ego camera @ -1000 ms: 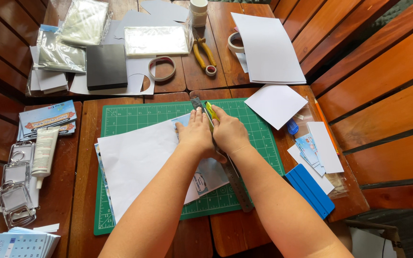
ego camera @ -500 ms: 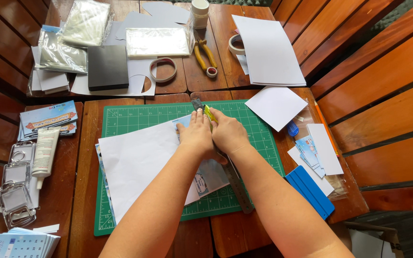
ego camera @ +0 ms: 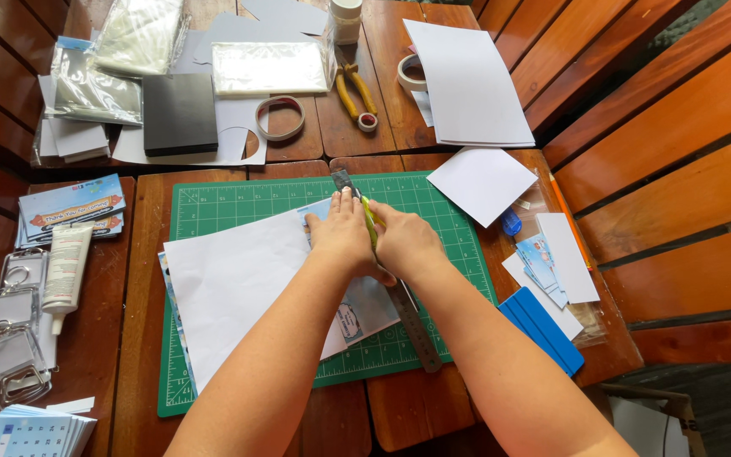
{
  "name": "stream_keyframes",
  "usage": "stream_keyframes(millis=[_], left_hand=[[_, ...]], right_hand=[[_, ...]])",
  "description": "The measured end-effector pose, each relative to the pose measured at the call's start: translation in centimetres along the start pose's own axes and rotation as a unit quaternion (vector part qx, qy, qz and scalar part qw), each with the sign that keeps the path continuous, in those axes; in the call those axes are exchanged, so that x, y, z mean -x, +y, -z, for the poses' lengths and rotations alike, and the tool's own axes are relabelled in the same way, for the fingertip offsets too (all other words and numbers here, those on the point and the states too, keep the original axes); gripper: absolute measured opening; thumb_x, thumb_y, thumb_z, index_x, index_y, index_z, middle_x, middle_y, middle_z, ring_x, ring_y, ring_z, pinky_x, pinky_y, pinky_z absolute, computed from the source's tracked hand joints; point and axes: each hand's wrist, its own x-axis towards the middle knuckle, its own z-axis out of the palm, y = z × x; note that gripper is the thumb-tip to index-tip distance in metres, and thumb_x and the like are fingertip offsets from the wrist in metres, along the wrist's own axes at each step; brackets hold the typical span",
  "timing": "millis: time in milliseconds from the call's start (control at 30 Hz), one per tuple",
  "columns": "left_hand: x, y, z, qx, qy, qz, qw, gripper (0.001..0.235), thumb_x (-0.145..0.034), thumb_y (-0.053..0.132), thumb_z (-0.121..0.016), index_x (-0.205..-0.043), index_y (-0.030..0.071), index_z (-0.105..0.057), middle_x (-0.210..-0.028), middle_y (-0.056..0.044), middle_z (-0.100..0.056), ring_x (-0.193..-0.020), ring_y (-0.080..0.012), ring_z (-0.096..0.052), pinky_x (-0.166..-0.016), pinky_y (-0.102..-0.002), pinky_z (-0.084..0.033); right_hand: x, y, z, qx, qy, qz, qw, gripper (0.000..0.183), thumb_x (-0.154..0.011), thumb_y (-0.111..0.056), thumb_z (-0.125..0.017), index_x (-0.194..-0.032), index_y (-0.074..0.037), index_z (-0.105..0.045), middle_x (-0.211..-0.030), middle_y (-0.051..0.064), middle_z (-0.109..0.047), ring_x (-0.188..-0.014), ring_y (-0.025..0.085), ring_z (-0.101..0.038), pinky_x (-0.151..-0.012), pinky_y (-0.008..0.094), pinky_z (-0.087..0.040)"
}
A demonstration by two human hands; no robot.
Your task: The person uses a metal ruler and a yellow utility knife to trim the edges of a printed sheet on a green cutting mat. They reposition the ruler and cut along multiple edges, then set the trimmed sheet aside and pick up a black card to continue cutting.
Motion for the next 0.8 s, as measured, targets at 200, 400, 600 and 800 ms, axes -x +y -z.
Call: stream_keyframes(millis=[200, 400, 600, 800], left_hand=[[-1.3, -0.2, -1.1, -0.005, 0.016, 0.000, 1.000, 0.145, -0.053, 0.074, -0.087, -0.162, 0.005, -0.020, -0.174, -0.014, -0.013, -0.161, -0.0262, -0.012, -0.107, -0.075, -0.031], [-0.6, -0.2, -0.7, -0.006, 0.015, 0.005, 1.000, 0.149, -0.050, 0.080, -0.086, -0.162, 0.006, -0.020, -0.174, -0.013, -0.013, -0.161, -0.0248, -0.013, -0.111, -0.073, -0.031], [-0.6, 0.0, -0.3, -0.010, -0.019, 0.022, 1.000, 0.164, -0.047, 0.082, -0.090, -0.165, 0.009, -0.003, -0.177, -0.004, 0.005, -0.162, -0.0200, 0.003, -0.120, -0.063, -0.021], [-0.6, 0.1, -0.1, -0.003, -0.026, 0.026, 0.999, 0.164, -0.047, 0.081, -0.091, -0.165, 0.010, -0.003, -0.177, -0.004, 0.006, -0.162, -0.0198, 0.004, -0.121, -0.063, -0.020]], right_hand=[[5.7, 1.9, 0.7, -0.010, -0.036, -0.014, 0.999, 0.049, -0.101, -0.031, -0.049, -0.148, -0.040, -0.052, -0.112, 0.024, -0.073, -0.107, 0.048, -0.069, -0.095, 0.057, -0.057], [12.4, 1.5, 2.4, -0.027, -0.058, -0.048, 0.997, 0.052, -0.101, -0.027, -0.045, -0.152, -0.038, -0.049, -0.116, 0.025, -0.073, -0.107, 0.050, -0.069, -0.095, 0.059, -0.056], [15.7, 4.0, 0.7, 0.007, -0.085, -0.104, 0.991, 0.053, -0.103, -0.039, -0.042, -0.155, -0.048, -0.041, -0.098, 0.017, -0.075, -0.087, 0.045, -0.069, -0.074, 0.056, -0.053], [19.8, 5.7, 0.4, 0.003, -0.109, -0.144, 0.984, 0.055, -0.102, -0.042, -0.043, -0.154, -0.056, -0.038, -0.099, 0.009, -0.077, -0.092, 0.041, -0.070, -0.075, 0.054, -0.054]])
